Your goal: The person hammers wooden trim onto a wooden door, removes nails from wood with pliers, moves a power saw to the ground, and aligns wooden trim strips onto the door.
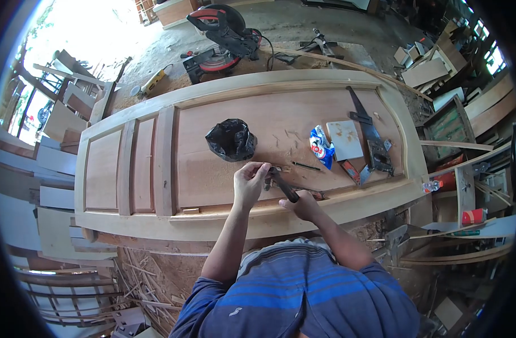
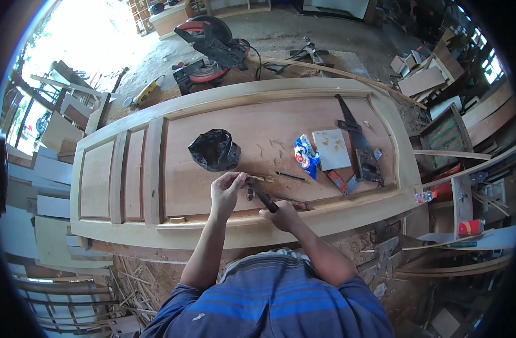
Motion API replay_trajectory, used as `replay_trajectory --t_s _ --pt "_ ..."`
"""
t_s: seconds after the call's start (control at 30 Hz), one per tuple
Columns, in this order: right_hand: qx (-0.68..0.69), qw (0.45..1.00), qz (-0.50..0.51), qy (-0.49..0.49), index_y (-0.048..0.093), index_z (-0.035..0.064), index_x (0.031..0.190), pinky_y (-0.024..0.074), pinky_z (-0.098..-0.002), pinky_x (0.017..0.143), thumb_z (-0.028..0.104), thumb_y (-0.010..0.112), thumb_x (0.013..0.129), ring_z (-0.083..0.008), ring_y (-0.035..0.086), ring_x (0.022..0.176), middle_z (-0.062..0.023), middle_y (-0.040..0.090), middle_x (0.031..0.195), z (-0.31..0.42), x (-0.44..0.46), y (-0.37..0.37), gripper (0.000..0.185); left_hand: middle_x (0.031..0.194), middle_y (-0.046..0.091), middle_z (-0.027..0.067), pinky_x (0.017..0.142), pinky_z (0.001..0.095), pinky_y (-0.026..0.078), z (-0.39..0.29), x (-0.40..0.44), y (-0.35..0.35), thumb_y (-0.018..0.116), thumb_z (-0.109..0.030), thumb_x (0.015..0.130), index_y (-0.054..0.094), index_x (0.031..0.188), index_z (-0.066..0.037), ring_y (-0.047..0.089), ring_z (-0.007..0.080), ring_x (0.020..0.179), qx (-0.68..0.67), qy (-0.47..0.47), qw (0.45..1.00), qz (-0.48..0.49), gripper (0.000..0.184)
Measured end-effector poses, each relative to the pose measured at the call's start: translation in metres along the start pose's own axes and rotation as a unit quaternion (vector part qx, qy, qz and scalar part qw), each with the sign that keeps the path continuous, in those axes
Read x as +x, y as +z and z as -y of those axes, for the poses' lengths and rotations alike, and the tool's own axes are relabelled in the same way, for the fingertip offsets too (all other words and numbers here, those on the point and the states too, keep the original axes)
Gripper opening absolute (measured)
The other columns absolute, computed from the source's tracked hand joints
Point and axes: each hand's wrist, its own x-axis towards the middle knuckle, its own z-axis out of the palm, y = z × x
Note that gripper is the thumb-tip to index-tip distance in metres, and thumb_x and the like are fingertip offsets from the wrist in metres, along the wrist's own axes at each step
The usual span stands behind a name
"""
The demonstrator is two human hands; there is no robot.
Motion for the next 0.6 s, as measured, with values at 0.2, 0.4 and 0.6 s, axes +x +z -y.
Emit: replay_trajectory --t_s 0.2,0.4,0.6 --pt "-0.024 0.996 0.030 0.079 0.070 -0.0046 0.093 0.0542 -0.0498 0.081 0.032 0.075 0.091 -0.0414 0.074 0.089 -0.0279 0.072 0.087 -0.020 0.015 0.005 0.037 0.101 0.078 0.0100 0.088 0.0301 0.062 0.034 0.017 -0.006 0.071 -0.017 0.106 0.075 0.109 0.006 0.074 0.0138 0.092 -0.050 -0.060 0.997 -0.004 0.024" --pt "-0.047 0.993 0.025 0.105 0.074 -0.0030 0.100 0.0562 -0.0497 0.084 0.028 0.072 0.088 -0.0438 0.075 0.097 -0.0301 0.073 0.090 -0.024 0.021 0.002 0.033 0.101 0.078 0.0098 0.087 0.0285 0.061 0.052 0.025 -0.007 0.069 -0.019 0.107 0.075 0.109 0.005 0.074 0.0133 0.090 -0.069 -0.081 0.994 0.002 0.024" --pt "-0.047 0.991 0.047 0.116 0.072 -0.0025 0.097 0.0562 -0.0491 0.082 0.032 0.073 0.088 -0.0419 0.075 0.091 -0.0278 0.073 0.086 -0.045 0.034 0.005 0.036 0.099 0.078 0.0091 0.084 0.0277 0.060 0.060 0.029 0.003 0.065 -0.022 0.110 0.074 0.110 0.004 0.074 0.0126 0.089 -0.055 -0.060 0.997 -0.012 0.027"
